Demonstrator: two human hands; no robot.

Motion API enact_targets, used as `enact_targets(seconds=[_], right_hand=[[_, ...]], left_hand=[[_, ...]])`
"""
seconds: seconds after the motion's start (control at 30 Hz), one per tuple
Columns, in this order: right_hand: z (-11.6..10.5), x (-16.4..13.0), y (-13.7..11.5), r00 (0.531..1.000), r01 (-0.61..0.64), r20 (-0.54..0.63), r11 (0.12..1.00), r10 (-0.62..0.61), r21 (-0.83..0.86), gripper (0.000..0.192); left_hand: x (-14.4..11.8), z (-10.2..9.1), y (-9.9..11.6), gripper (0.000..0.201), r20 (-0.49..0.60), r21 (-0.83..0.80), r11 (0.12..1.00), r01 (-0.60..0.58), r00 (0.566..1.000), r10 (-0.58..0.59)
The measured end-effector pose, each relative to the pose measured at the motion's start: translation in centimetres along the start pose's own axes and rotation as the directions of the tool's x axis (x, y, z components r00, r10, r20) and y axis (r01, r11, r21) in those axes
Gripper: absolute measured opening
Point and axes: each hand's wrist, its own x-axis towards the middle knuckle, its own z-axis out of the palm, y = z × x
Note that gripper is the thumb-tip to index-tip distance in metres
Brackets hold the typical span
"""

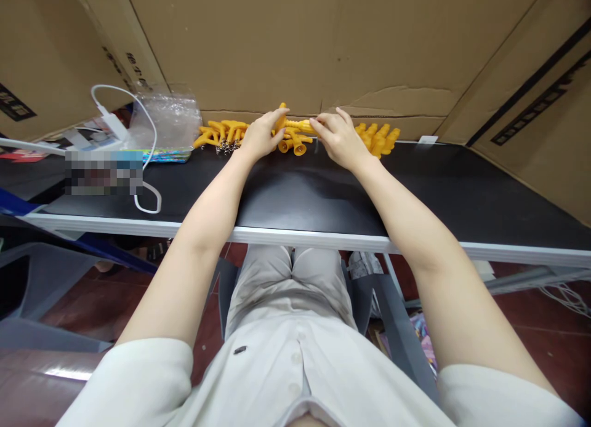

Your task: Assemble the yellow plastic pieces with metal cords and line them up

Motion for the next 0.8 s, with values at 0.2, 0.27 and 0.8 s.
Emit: enact_targets(seconds=[0.2, 0.27, 0.8], right_hand=[[0.5, 0.0, 0.9, 0.983, 0.035, -0.183, 0.996, -0.019, 0.084, 0.061], [0.4, -0.1, 0.9, 0.972, 0.039, -0.235, 0.996, -0.017, 0.086, 0.057], [0.8, 0.0, 0.2, 0.985, -0.018, -0.171, 1.0, 0.02, 0.015, 0.046]], left_hand=[[1.2, 1.0, -1.5, 0.047, -0.169, 0.036, 0.996, -0.088, 0.981, 0.092], [1.3, 1.2, -1.5, 0.046, -0.204, 0.048, 0.991, -0.121, 0.971, 0.129], [0.4, 1.1, 1.4, 0.05, -0.113, 0.136, 0.978, -0.156, 0.979, 0.172]])
